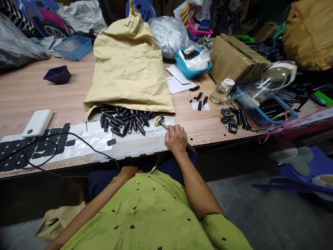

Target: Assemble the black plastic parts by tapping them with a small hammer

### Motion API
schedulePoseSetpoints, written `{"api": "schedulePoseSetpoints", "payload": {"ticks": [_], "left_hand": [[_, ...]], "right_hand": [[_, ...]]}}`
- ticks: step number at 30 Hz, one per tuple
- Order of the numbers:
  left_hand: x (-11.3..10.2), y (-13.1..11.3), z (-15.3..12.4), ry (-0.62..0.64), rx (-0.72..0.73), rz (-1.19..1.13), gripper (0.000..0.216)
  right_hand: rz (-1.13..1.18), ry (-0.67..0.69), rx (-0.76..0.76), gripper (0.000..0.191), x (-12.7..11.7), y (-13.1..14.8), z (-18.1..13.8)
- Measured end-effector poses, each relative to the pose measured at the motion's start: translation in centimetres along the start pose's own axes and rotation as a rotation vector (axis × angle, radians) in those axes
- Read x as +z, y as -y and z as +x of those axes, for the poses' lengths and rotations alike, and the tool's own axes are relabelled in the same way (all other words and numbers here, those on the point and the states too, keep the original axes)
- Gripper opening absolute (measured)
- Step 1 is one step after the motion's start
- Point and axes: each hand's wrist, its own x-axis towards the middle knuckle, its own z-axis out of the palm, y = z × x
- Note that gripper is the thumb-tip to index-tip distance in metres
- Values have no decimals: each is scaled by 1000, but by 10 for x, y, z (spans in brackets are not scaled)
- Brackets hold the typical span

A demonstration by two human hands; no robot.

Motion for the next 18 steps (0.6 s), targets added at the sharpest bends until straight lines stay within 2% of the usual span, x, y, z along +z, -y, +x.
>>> {"api": "schedulePoseSetpoints", "payload": {"ticks": [2, 4, 8, 10, 12, 13, 15, 18], "left_hand": [[-8, -7, -12, 12, -15, -15, 26], [-21, -14, -27, -85, 34, -84, 24], [-62, -16, -45, -538, 140, -285, 29], [-83, -6, -42, -763, 59, -263, 30], [-98, 9, -33, -910, -83, -164, 37], [-103, 17, -28, -929, -157, -111, 39], [-107, 31, -21, -888, -270, -31, 37], [-101, 42, -19, -826, -315, 24, 32]], "right_hand": [[-2, -10, -10, 27, -1, -1, 0], [-5, -18, -17, 27, -2, -1, -1], [-2, -24, -23, 27, -3, -2, -2], [-1, -31, -26, 26, -4, -2, -4], [0, -37, -28, 26, -4, -1, -5], [1, -37, -27, 26, -5, -1, -6], [8, -30, -26, 26, -6, 0, -7], [15, -24, -21, 26, -7, 1, -9]]}}
